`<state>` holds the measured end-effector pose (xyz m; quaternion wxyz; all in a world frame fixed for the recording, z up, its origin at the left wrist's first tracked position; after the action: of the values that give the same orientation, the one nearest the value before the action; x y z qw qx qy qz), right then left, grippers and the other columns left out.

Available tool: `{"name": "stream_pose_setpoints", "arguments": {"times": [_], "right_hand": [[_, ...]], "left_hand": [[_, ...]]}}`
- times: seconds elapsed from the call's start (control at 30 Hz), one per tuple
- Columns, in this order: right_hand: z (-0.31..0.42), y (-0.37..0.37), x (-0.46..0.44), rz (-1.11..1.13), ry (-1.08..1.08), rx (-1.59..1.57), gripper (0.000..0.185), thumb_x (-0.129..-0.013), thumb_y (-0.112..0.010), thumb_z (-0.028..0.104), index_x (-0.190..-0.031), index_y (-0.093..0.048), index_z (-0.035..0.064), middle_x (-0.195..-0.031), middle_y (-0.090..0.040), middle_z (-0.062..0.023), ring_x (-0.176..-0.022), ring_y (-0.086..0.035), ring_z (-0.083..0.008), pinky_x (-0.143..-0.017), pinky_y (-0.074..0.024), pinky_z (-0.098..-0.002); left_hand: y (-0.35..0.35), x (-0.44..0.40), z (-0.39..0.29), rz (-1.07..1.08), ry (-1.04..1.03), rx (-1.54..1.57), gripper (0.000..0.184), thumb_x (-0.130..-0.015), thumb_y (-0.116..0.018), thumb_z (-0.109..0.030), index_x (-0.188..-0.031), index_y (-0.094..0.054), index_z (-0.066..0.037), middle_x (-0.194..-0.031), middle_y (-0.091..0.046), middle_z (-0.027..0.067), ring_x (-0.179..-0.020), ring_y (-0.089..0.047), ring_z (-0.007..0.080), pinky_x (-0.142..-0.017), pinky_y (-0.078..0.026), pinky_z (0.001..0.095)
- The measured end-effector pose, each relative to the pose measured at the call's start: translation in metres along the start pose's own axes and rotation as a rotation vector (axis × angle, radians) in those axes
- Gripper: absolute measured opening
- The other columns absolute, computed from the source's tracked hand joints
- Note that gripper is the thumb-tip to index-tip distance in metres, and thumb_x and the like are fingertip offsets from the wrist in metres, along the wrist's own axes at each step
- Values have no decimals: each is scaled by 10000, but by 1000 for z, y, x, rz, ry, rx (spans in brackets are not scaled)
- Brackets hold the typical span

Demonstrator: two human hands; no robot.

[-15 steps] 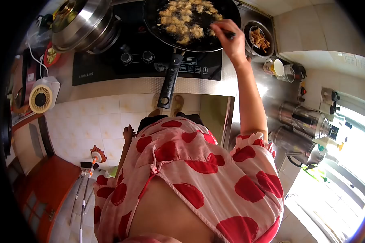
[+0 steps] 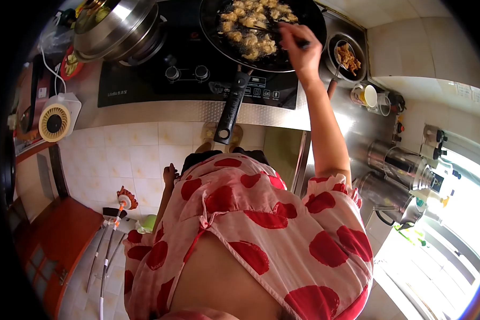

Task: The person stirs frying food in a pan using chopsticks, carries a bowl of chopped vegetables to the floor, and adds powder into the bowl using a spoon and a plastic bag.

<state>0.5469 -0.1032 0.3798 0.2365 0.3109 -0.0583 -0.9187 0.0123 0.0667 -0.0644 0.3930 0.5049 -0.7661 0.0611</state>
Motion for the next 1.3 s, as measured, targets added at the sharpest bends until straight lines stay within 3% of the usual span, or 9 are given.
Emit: {"name": "stream_pose_setpoints", "arguments": {"times": [0.13, 0.33, 0.47, 0.53, 0.67, 0.8, 0.93, 1.13, 1.3], "right_hand": [[-39, 42, 0, -252, -267, -235, 217, -845, -564, 125, -971, -614, -44, -821, -635, -107, -577, -594, -115, -525, -483, -211], [-15, 61, 1, -271, -170, -53, 200, -852, -563, 139, -940, -617, -32, -841, -637, -97, -634, -589, -106, -565, -472, -206], [18, 25, 17, 68, -81, -7, 106, -826, -586, 85, -888, -622, 7, -846, -613, -44, -696, -573, -107, -590, -456, -215], [52, -4, 27, 252, 219, 273, 96, -795, -607, 55, -880, -632, 19, -861, -605, -55, -709, -579, -132, -610, -470, -235], [54, -28, 43, 382, 285, 371, 142, -778, -609, 16, -917, -640, 24, -849, -594, -70, -697, -580, -137, -604, -484, -251], [9, 29, 31, -102, -138, 15, 136, -830, -561, 29, -936, -630, -19, -849, -592, -57, -649, -593, -110, -557, -474, -191], [0, 49, 24, -201, -184, -34, 149, -849, -551, 77, -933, -626, -21, -857, -603, -62, -654, -584, -101, -574, -467, -191], [58, -39, 28, 380, 439, 339, 136, -765, -606, -7, -899, -626, 0, -889, -593, -94, -737, -580, -167, -631, -465, -232], [32, -41, 9, 296, 378, 294, 157, -800, -584, 7, -949, -633, 15, -881, -597, -65, -710, -576, -126, -589, -470, -224]], "left_hand": [[0, -3, -1, 2, -32, -36, 397, -859, -495, -368, -864, -467, 28, -683, -540, 116, -472, -515, 166, -400, -436, 281], [-5, -11, -7, 16, -52, -44, 400, -858, -497, -367, -864, -467, 32, -681, -543, 117, -463, -512, 163, -392, -431, 281], [-7, -14, -8, 30, -42, -33, 373, -869, -492, -338, -873, -437, 31, -685, -518, 115, -439, -474, 150, -358, -403, 269], [-8, -16, -9, 32, -52, -39, 375, -870, -492, -338, -877, -437, 33, -685, -518, 116, -439, -474, 149, -357, -401, 268], [-9, -14, -13, 39, -51, -45, 376, -870, -491, -339, -889, -437, 33, -686, -517, 113, -442, -477, 147, -355, -400, 265], [-10, -15, -13, 50, -41, -22, 378, -870, -491, -341, -894, -438, 32, -688, -517, 112, -444, -481, 148, -357, -405, 264], [-10, -15, -12, 40, -39, -39, 377, -870, -490, -343, -889, -438, 30, -689, -517, 112, -443, -482, 148, -355, -406, 266], [-9, -15, -7, 43, -40, -67, 372, -870, -488, -344, -888, -443, 26, -690, -518, 113, -444, -481, 152, -358, -407, 268], [-8, -10, -11, 36, -34, -3, 365, -869, -491, -340, -883, -447, 22, -693, -518, 111, -462, -484, 149, -371, -410, 267]]}}
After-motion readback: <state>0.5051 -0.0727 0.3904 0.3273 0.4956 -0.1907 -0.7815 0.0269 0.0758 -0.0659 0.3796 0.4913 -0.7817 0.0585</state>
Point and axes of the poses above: each hand's wrist, its own x-axis away from the middle knuckle, its own y-axis out of the back of the hand, z = x × y, the point moved 10 cm from there along -x, towards the middle knuckle
